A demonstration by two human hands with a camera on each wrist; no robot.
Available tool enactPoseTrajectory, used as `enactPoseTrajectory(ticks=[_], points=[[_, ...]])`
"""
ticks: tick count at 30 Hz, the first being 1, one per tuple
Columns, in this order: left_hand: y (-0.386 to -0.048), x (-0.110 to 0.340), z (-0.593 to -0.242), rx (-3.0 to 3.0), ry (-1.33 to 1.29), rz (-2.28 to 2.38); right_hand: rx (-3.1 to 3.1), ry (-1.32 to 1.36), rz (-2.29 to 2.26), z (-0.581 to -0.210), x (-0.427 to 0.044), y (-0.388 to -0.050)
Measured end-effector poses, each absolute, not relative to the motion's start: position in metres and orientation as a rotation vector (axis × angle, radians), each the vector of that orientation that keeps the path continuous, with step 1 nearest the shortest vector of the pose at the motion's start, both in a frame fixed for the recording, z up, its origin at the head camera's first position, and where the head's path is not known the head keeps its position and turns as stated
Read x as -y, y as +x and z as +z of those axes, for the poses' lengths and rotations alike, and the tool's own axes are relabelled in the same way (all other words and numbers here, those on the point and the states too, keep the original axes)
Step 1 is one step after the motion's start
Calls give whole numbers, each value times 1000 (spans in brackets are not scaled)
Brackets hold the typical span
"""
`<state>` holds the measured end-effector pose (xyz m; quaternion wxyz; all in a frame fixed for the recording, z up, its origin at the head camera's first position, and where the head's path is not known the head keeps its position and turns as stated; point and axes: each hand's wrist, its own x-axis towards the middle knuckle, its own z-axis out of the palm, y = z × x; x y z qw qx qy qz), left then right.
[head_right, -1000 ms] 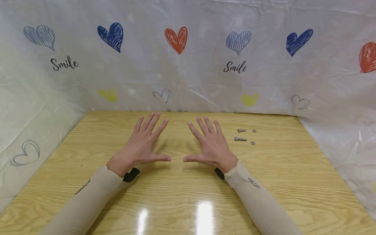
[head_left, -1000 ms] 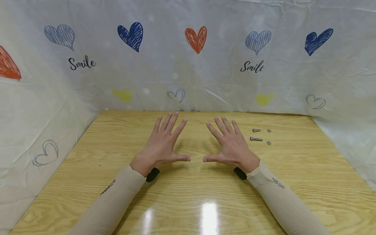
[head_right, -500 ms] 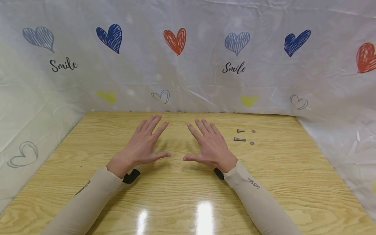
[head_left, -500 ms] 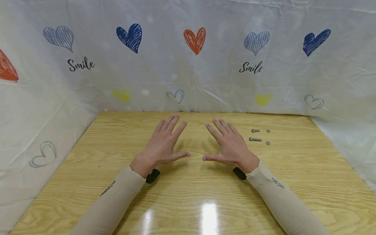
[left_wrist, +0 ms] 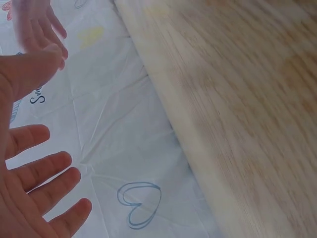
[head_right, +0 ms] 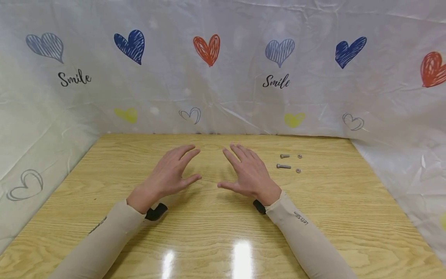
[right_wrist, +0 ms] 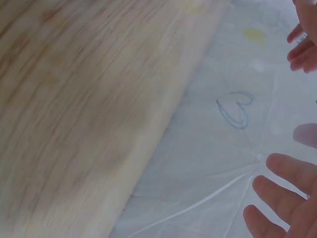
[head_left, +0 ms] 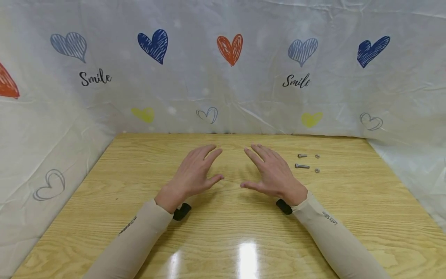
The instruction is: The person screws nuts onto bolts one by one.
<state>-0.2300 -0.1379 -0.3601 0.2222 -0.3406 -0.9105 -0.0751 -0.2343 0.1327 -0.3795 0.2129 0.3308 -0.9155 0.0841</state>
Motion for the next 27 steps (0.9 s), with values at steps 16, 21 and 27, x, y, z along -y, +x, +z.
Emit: enactPoseTrajectory(ticks=[16, 21, 27], points=[[-228, 129, -358, 2507, -966, -256, 2524, 926, 243, -377, -139, -233], [-229, 125, -358, 2506, -977, -256, 2521, 926, 251, -375, -143, -233], [-232, 119, -358, 2500, -1007, -260, 2534, 919, 261, -374, -149, -231]])
